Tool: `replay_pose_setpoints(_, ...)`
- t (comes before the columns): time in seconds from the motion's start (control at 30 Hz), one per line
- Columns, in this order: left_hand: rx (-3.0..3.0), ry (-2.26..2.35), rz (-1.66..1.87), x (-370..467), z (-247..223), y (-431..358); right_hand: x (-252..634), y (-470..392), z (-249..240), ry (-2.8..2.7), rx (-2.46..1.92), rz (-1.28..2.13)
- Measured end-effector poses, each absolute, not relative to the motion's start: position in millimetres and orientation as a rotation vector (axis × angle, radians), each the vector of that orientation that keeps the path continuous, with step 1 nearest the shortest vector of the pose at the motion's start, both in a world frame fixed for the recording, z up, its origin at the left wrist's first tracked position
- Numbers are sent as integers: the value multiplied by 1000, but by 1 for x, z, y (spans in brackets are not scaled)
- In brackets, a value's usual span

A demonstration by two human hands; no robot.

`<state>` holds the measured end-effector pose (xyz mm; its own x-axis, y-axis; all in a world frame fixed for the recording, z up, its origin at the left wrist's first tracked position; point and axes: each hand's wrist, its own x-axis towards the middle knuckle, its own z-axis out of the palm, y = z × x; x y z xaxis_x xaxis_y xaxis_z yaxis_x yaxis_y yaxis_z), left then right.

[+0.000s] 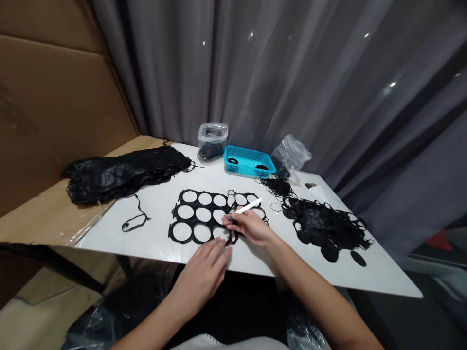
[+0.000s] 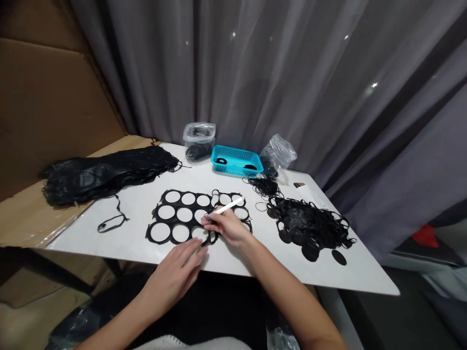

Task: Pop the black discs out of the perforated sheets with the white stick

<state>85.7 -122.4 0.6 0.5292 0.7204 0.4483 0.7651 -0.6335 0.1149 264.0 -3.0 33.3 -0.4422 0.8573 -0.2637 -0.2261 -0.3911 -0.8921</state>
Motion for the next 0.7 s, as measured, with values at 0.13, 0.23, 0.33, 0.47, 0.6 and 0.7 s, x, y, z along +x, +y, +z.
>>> replay_pose_setpoints(0.13,-2518,-1390,-732,68,-13,-125,256,-31,23,-1519,-1026,1673)
replay_pose_setpoints(0.23,-2522,-1371,-701,62,-18,-125,255,-45,19,-1821,-1091,1372)
replay_pose_setpoints(0.33,-2531,-1391,-696,63,-19,-124,254,-51,18,-1895,-1117,1255)
replay_pose_setpoints(0.47,-2546,-1404,-750,65,-14,-123,253,-50,17,-1940,-1101,1192)
replay_pose_setpoints(0.6,-2551,-1390,-722,66,-10,-122,252,-53,15,-2064,-1079,1011)
replay_pose_setpoints(0.7,-2538,-1381,-712,67,-9,-120,249,-63,10,-2217,-1018,777)
